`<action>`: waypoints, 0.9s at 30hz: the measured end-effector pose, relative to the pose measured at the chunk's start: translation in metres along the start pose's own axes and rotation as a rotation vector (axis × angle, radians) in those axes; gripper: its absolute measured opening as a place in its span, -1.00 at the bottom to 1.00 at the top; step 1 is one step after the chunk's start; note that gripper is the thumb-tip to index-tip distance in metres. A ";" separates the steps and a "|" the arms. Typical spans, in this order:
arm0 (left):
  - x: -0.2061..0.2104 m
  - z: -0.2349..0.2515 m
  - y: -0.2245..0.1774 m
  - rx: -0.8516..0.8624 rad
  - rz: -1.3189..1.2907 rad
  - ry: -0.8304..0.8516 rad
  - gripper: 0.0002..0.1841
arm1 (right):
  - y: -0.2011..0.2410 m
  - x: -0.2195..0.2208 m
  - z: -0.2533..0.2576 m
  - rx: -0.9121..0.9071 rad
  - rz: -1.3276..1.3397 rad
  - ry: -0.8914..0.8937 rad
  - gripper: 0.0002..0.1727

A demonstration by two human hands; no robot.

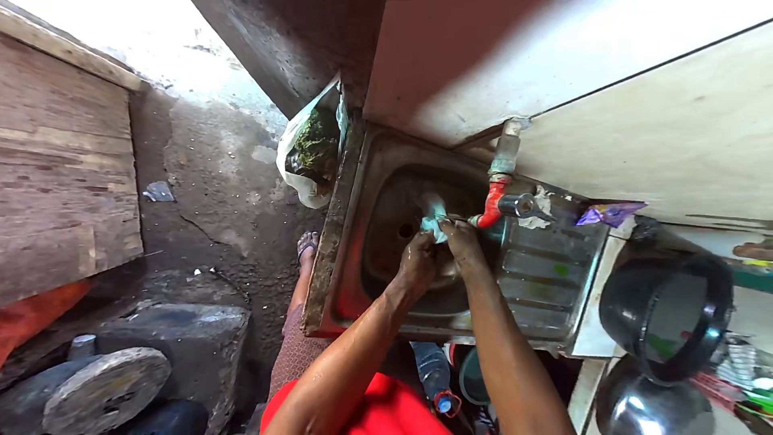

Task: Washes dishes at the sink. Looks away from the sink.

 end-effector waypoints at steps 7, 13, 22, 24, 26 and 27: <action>-0.013 0.010 -0.013 0.078 -0.093 0.061 -0.48 | 0.022 0.012 -0.041 -0.406 -0.515 -0.140 -0.62; -0.002 0.028 -0.044 0.069 0.291 0.199 -0.59 | 0.015 0.038 -0.108 -0.635 -0.649 -0.178 -0.65; 0.019 0.010 -0.043 0.063 0.528 -0.039 -0.67 | 0.053 0.035 -0.028 -0.310 -0.608 -0.137 -0.57; -0.011 0.030 -0.056 0.130 0.672 0.071 -0.60 | 0.045 0.055 -0.062 -0.438 -0.677 -0.220 -0.69; -0.016 0.047 -0.042 0.139 0.511 0.028 -0.60 | 0.039 0.058 -0.069 -0.434 -0.656 -0.190 -0.70; -0.011 0.039 -0.035 0.081 0.400 0.000 -0.59 | 0.041 0.051 -0.056 -0.310 -0.645 -0.105 -0.61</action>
Point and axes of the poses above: each hand's wrist, its own z-axis towards the middle knuckle, its own x-axis out of the palm, y = z × x, the point moved 2 cm from there along z, towards the middle knuckle
